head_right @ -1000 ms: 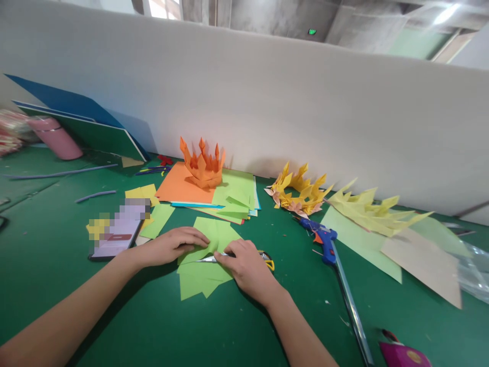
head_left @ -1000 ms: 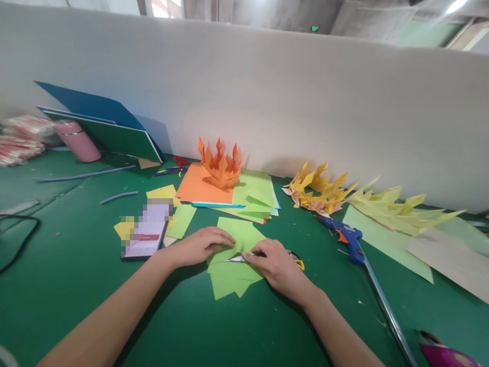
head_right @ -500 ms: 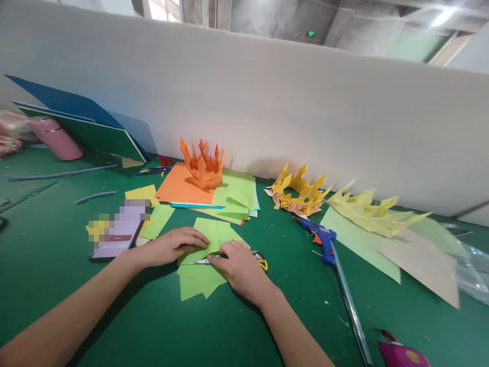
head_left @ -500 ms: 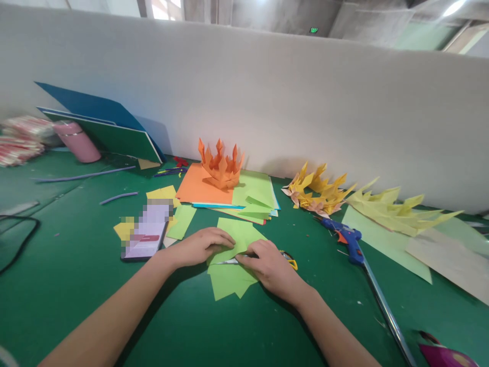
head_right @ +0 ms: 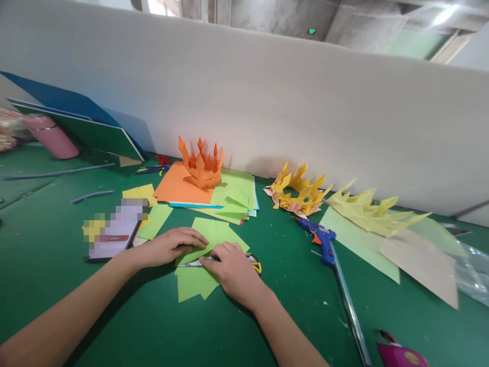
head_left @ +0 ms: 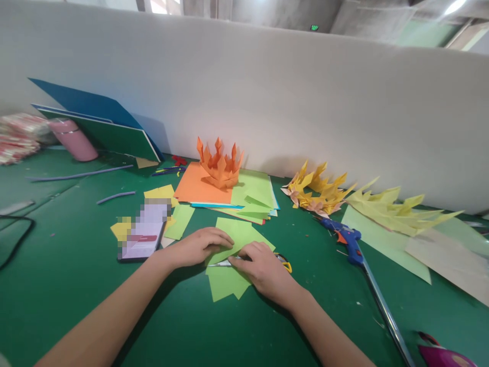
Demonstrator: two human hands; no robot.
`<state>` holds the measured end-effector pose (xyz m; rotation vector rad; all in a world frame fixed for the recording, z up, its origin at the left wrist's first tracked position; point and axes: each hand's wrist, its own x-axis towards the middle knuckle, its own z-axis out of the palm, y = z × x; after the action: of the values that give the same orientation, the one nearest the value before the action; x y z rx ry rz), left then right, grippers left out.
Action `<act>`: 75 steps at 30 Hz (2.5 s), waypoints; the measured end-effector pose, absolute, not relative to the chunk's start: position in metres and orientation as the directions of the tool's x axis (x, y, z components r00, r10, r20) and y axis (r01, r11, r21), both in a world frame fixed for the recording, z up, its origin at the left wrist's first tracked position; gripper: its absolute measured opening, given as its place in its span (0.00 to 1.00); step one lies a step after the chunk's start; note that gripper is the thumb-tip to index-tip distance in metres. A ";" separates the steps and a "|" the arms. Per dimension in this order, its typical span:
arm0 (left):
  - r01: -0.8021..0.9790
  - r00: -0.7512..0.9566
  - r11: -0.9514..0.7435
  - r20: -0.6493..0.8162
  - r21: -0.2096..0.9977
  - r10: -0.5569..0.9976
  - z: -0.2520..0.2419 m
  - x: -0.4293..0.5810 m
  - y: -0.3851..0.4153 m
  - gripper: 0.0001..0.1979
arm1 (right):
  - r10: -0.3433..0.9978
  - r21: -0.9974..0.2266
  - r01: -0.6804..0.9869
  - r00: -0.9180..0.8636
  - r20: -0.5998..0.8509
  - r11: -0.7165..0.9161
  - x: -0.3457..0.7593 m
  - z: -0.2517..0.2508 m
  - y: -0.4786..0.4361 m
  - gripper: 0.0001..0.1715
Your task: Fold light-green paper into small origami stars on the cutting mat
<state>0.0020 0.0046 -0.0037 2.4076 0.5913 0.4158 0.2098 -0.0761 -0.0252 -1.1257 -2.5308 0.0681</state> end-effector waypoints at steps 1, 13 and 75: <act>0.309 0.849 -0.705 0.148 0.638 0.507 -0.003 0.002 0.004 0.13 | 0.728 -0.188 0.711 -0.612 0.307 0.677 0.209 -0.025 -0.076 0.16; 0.318 0.848 -0.677 0.121 0.663 0.517 -0.001 0.000 0.004 0.14 | 0.654 -0.221 0.632 -0.616 0.438 0.743 0.223 -0.021 -0.082 0.22; 0.925 0.378 -0.378 0.243 -0.047 0.893 -0.004 -0.011 0.001 0.24 | 0.832 -0.398 0.732 -0.511 0.215 0.552 0.230 -0.025 -0.070 0.29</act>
<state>-0.0113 0.0013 -0.0042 2.7486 1.8336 0.2946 0.2303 -0.0702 -0.0248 -1.2768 -2.4107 0.3624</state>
